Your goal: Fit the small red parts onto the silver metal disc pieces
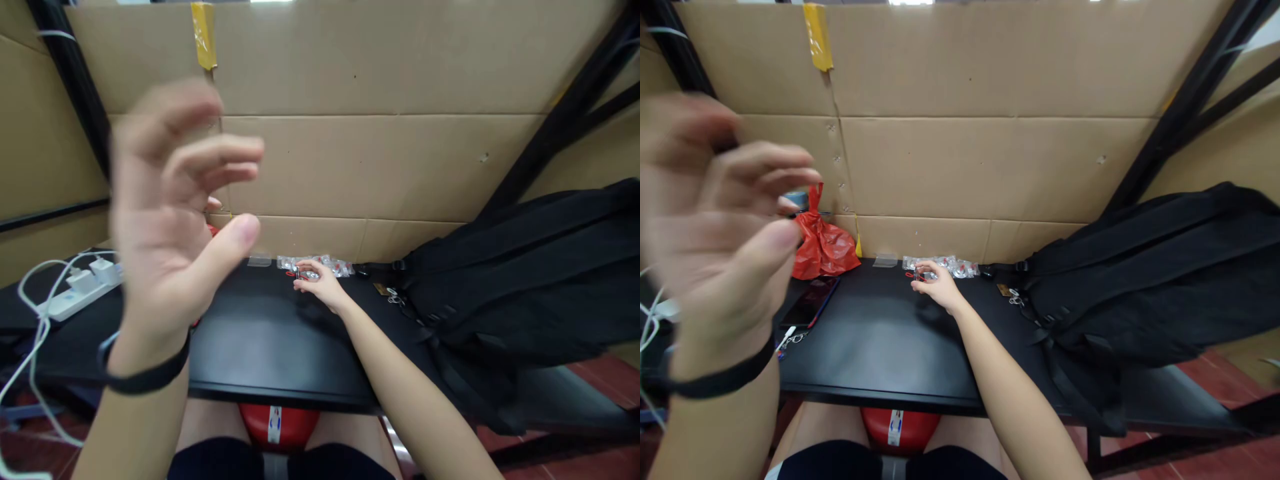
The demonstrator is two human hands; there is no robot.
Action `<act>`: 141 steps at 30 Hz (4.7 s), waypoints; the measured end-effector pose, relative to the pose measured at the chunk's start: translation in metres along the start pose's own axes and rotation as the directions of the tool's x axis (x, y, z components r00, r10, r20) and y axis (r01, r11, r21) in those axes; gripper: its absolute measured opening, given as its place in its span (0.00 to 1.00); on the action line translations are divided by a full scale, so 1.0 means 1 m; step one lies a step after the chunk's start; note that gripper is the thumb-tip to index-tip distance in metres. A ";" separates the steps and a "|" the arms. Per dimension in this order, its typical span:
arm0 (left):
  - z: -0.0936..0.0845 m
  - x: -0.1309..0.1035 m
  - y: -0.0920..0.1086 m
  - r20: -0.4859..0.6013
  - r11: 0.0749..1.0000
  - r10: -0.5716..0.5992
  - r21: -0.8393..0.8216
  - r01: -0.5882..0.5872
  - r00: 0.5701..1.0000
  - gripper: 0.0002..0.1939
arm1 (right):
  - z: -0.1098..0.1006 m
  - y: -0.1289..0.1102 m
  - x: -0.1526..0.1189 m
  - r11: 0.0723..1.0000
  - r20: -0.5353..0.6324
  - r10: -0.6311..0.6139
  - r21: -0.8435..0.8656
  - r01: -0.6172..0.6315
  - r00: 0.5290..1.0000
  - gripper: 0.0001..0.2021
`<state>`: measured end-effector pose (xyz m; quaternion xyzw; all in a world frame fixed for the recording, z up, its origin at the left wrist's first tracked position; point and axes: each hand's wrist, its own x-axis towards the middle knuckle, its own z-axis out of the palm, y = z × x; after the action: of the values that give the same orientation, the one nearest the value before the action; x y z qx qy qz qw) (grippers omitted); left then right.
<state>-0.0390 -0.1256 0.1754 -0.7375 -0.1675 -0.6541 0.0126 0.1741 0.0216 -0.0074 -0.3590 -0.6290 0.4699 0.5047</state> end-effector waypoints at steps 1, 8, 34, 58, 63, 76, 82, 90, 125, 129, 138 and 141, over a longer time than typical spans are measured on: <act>0.003 -0.005 -0.027 0.005 0.999 -0.027 0.022 0.027 1.000 0.19 | -0.001 -0.001 0.000 1.000 -0.002 0.001 0.002 -0.001 1.000 0.23; 0.041 -0.107 -0.201 0.383 0.522 -0.795 0.827 0.210 0.470 0.22 | -0.008 0.002 0.004 0.994 -0.029 0.072 -0.078 -0.074 0.997 0.24; 0.050 -0.129 -0.170 0.728 0.762 -0.643 0.638 0.105 0.238 0.22 | -0.016 -0.008 -0.004 0.770 0.072 -0.068 -0.630 0.098 0.995 0.11; 0.058 -0.120 -0.148 0.808 0.813 -0.581 0.570 0.118 0.095 0.23 | -0.012 -0.003 -0.006 0.605 0.288 0.021 -0.766 0.217 0.958 0.10; 0.056 -0.119 -0.148 0.826 0.836 -0.546 0.526 0.154 0.139 0.20 | -0.006 0.007 0.008 0.538 0.249 -0.051 -0.809 0.237 0.967 0.07; 0.052 -0.119 -0.154 0.808 0.820 -0.571 0.550 0.161 0.149 0.15 | 0.018 0.019 0.019 0.311 0.006 -0.170 -0.949 0.059 0.985 0.09; 0.048 -0.117 -0.158 0.806 0.821 -0.568 0.544 0.174 0.166 0.12 | 0.003 0.015 0.014 0.449 0.219 -0.068 -0.865 0.226 0.973 0.04; 0.050 -0.120 -0.157 0.717 0.765 -0.644 0.597 0.242 0.266 0.37 | -0.022 0.011 0.001 0.547 0.368 0.023 -0.783 0.297 0.929 0.21; 0.072 -0.138 -0.171 0.492 0.765 -0.629 0.530 0.366 0.603 0.11 | 0.003 0.011 0.005 0.431 -0.245 0.130 -0.858 -0.278 0.961 0.11; 0.076 -0.141 -0.160 0.661 0.833 -0.531 0.520 0.187 0.530 0.15 | 0.005 0.010 0.004 0.454 -0.251 0.097 -0.850 -0.267 0.963 0.08; 0.077 -0.150 -0.167 0.632 0.774 -0.578 0.625 0.102 0.516 0.11 | -0.006 0.017 0.006 0.477 0.045 0.034 -0.879 0.024 0.998 0.16; 0.076 -0.150 -0.168 0.620 0.780 -0.577 0.612 0.132 0.532 0.11 | -0.010 0.024 0.006 0.479 0.101 0.016 -0.874 0.081 0.995 0.14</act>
<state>-0.0235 0.0162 -0.0144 -0.8632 -0.4689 -0.1868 -0.0122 0.1818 0.0368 -0.0281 -0.5313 -0.8106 0.0903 0.2292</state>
